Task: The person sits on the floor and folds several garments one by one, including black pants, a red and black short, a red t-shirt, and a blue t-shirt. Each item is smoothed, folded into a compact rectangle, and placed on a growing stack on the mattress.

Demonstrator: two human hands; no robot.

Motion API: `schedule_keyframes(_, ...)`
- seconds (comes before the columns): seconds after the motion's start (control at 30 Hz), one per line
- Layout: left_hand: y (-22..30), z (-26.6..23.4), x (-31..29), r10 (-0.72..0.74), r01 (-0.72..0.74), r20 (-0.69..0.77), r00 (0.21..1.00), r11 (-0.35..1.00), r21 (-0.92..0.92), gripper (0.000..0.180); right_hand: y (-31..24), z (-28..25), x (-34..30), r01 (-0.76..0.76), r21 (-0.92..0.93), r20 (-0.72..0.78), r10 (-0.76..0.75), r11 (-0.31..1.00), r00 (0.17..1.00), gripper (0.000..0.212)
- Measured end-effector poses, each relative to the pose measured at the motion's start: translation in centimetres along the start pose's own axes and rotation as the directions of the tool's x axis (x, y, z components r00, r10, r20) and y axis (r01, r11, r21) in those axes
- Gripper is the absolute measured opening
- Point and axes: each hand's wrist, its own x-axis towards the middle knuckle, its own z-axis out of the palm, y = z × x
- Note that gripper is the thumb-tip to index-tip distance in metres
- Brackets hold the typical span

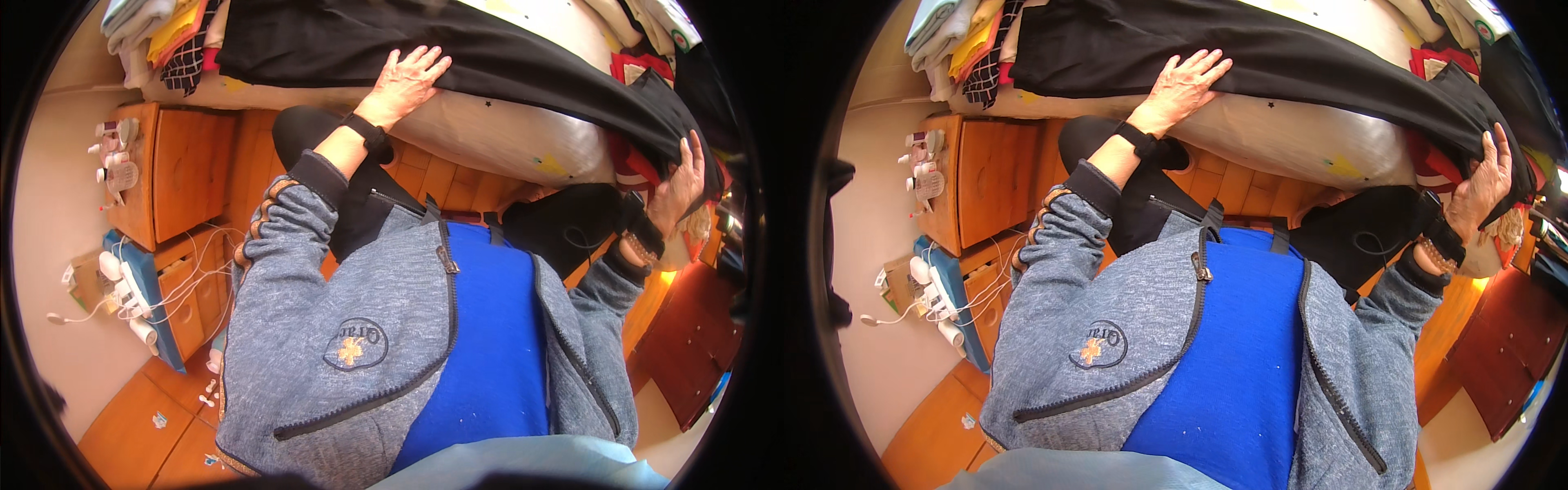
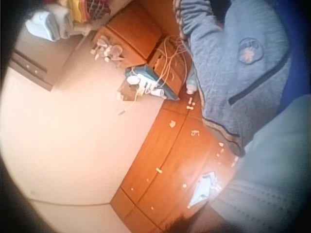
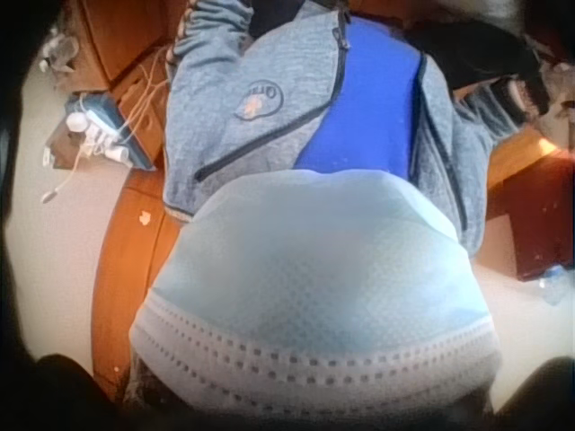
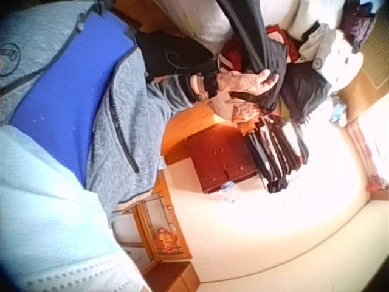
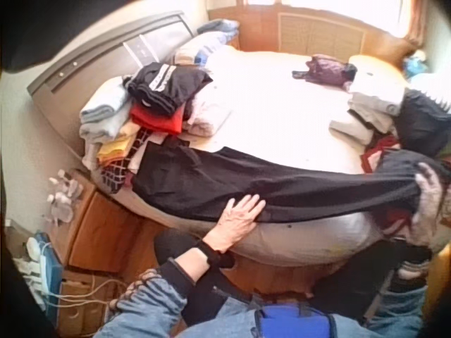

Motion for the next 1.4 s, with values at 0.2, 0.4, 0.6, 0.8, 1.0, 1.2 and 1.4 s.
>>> schedule_keyframes(0.2,0.4,-1.9,0.9,-0.052,-0.030,-0.361,0.931,0.976,-0.217,0.025,-0.4,-1.3,0.2,-0.026,0.030,0.039,0.025,0.999,0.999,0.023)
schedule_keyframes(0.4,4.8,-1.5,-1.2,0.118,-0.137,-0.087,0.989,0.958,-0.252,0.027,-1.7,-1.5,-0.1,-0.058,0.068,0.053,0.054,0.996,0.997,0.022)
schedule_keyframes(0.6,6.3,0.4,-1.1,0.076,-0.125,-0.133,0.988,0.900,-0.417,0.098,-5.3,1.2,-1.6,0.137,-0.036,0.097,-0.133,0.990,0.986,0.024)
schedule_keyframes(0.8,3.4,0.6,0.0,-0.200,0.172,-0.048,0.979,0.923,-0.344,0.086,-9.0,6.0,-3.8,0.280,-0.019,0.122,-0.276,0.960,0.954,0.020)
schedule_keyframes(1.0,-5.5,1.3,0.1,-0.437,0.436,0.066,0.897,0.847,-0.303,0.089,-11.4,18.9,-7.6,0.398,0.132,0.499,-0.408,0.908,0.765,0.019)
schedule_keyframes(1.2,-12.2,2.1,-2.9,-0.784,0.508,0.002,0.621,0.401,-0.762,0.056,-7.3,32.3,-15.0,0.116,0.373,0.902,-0.389,0.921,0.190,0.038)
schedule_keyframes(1.4,-10.5,-2.2,-5.1,-0.788,-0.594,0.500,0.358,-0.606,-0.529,0.046,5.0,26.9,-16.8,0.610,0.246,0.857,-0.463,0.753,0.226,0.054)
